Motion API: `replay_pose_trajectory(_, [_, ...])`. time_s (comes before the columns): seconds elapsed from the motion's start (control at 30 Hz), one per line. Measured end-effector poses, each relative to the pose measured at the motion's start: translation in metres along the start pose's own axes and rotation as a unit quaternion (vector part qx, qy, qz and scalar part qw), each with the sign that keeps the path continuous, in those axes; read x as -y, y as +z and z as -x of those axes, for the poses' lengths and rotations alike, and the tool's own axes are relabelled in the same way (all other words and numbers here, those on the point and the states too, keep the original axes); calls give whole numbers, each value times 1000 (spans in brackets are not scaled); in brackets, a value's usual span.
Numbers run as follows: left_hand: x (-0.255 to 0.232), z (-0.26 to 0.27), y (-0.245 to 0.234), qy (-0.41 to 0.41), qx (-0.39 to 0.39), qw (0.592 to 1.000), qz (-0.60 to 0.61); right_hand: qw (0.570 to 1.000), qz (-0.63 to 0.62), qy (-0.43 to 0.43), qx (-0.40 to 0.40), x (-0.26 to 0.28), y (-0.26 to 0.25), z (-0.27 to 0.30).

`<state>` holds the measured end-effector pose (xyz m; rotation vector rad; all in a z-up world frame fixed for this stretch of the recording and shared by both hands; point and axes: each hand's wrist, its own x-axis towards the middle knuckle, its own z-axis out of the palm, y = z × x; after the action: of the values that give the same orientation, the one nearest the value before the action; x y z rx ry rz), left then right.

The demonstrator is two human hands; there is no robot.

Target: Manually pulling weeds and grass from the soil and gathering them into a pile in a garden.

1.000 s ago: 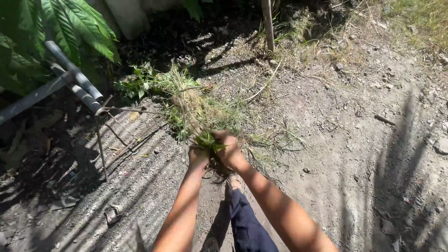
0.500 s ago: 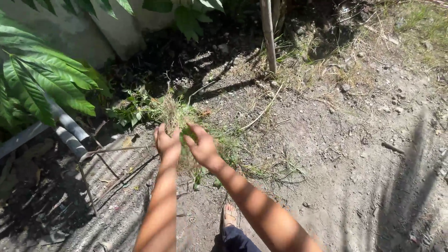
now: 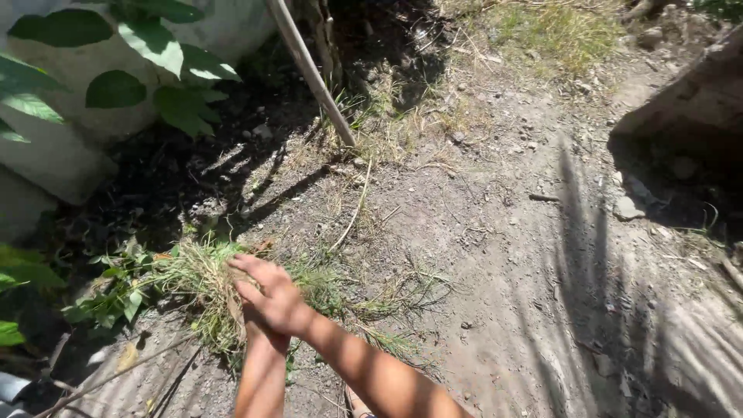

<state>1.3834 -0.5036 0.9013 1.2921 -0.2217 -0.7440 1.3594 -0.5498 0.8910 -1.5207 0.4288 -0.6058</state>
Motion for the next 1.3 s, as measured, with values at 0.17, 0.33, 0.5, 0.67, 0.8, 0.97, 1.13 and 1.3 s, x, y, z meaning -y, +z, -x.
replay_pose_trajectory(0.17, [-7,-5,6,-56,92,989,106,892,168,400,-128,-112,-65,33])
replay_pose_trajectory(0.33, [11,34,28,-77,141,971,-178,949,-32,276,-151,19,-29,47])
replay_pose_trajectory(0.5, [31,47,36,-151,198,966,-70,969,178,-43,-166,36,-31,100])
replay_pose_trajectory(0.67, [53,63,42,-263,207,937,104,880,247,366,-174,-57,-98,145])
replay_pose_trajectory(0.8, [48,78,57,-97,217,971,24,927,23,277,-253,-90,-101,114])
replay_pose_trajectory(0.97, [122,77,35,-171,157,966,112,991,128,26,-34,48,-100,110])
replay_pose_trajectory(1.13, [159,39,103,-240,75,946,207,949,305,62,-43,-83,-199,132])
replay_pose_trajectory(1.3, [132,51,117,-144,1,979,147,884,315,344,-30,-181,-292,161])
